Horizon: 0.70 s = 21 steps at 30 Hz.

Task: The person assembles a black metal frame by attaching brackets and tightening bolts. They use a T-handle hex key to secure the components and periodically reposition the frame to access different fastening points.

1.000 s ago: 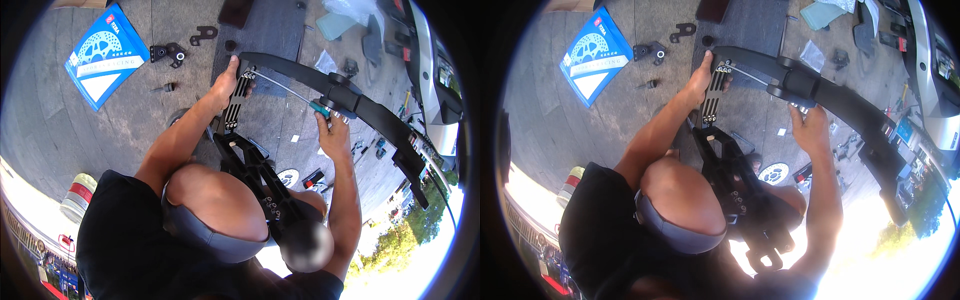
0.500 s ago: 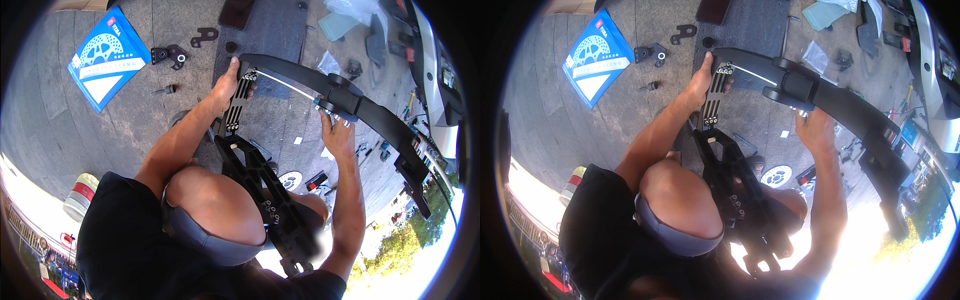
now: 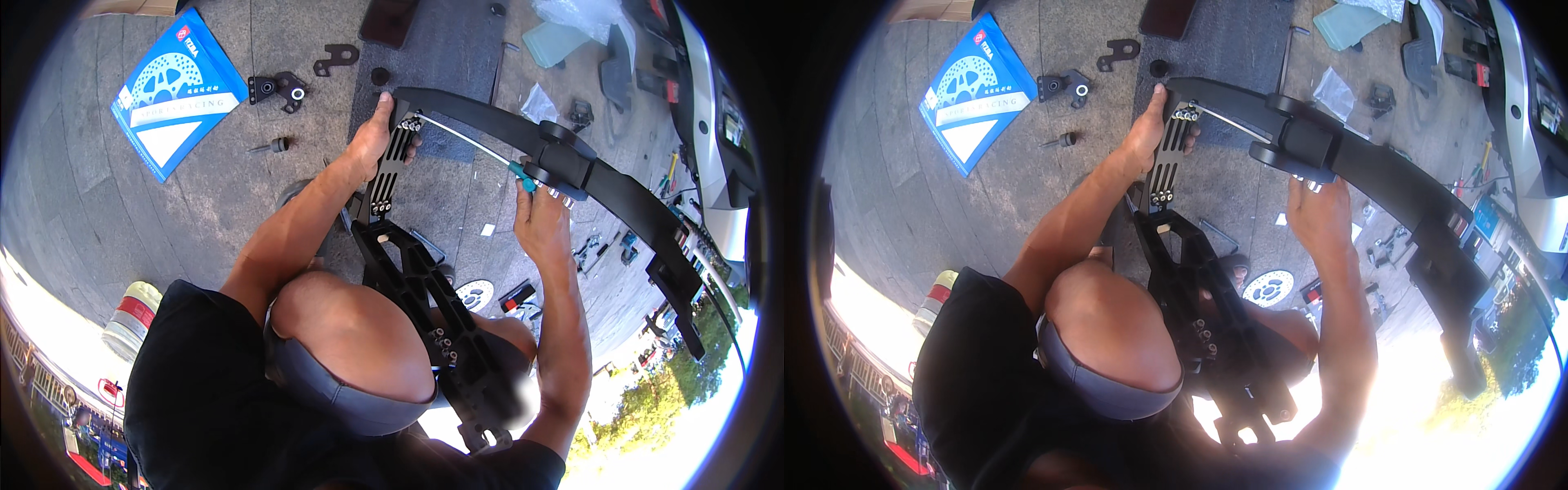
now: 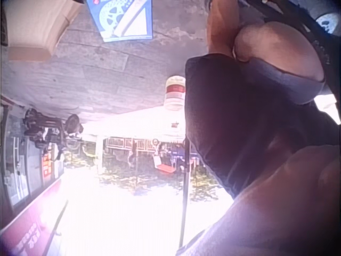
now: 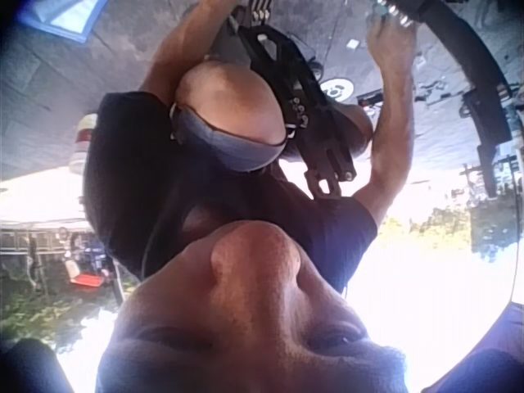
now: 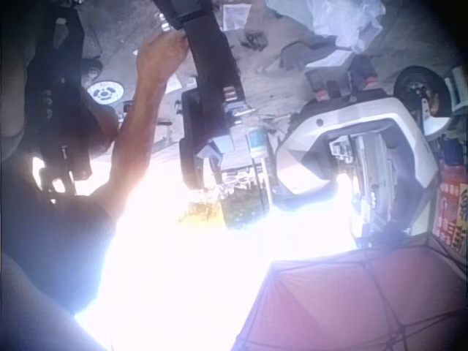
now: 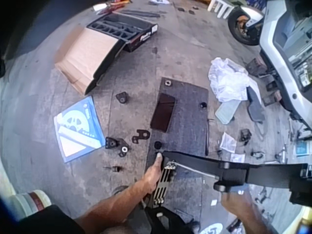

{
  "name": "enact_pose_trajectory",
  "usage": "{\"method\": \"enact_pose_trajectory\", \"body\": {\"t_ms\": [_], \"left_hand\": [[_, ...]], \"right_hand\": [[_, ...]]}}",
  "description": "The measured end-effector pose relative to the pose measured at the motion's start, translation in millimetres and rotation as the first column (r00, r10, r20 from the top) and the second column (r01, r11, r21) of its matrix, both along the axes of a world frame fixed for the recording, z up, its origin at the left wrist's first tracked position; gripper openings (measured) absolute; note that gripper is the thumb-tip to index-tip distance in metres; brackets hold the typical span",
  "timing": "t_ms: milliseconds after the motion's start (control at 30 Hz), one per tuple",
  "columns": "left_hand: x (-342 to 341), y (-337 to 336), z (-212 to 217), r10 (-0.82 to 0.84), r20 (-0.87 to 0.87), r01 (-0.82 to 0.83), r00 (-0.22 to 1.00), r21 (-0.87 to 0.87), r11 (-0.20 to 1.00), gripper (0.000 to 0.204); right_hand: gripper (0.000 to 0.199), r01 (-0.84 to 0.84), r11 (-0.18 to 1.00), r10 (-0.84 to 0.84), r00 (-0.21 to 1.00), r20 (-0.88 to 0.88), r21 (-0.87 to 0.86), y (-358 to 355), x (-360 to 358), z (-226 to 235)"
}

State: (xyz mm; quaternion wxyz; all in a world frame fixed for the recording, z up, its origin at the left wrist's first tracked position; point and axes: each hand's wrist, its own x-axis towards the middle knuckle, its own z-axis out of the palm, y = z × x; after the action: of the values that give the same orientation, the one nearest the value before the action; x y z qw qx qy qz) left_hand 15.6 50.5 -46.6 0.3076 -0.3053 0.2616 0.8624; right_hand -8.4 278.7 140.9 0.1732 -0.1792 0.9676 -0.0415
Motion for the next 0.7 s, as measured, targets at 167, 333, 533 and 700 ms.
{"method": "enact_pose_trajectory", "body": {"t_ms": [167, 333, 533, 700], "left_hand": [[-0.5, -0.9, 1.0, -0.008, -0.007, 0.008, 1.000, 0.015, 1.000, 0.073], [-0.4, 0.6, 0.4, -0.010, -0.017, 0.009, 1.000, -0.008, 1.000, 0.074], [-0.3, 2.7, 0.8, -0.032, -0.011, 0.031, 0.999, -0.074, 0.997, 0.075], [-2.6, 1.4, -2.0, -0.025, 0.000, 0.025, 1.000, -0.056, 0.998, 0.076]], "right_hand": [[0.026, -0.088, 0.996, 0.080, 0.977, -0.198, -0.032, -11.0, 0.2, -8.5], [0.021, -0.097, 0.991, 0.115, 0.969, -0.218, 0.092, -16.8, 2.5, -7.6], [0.023, -0.162, 0.985, 0.172, 0.949, -0.265, 0.058, -15.8, -4.8, -4.8], [0.025, 0.019, 0.995, -0.013, 0.998, -0.061, 0.099, -7.0, -3.5, -0.2]]}}
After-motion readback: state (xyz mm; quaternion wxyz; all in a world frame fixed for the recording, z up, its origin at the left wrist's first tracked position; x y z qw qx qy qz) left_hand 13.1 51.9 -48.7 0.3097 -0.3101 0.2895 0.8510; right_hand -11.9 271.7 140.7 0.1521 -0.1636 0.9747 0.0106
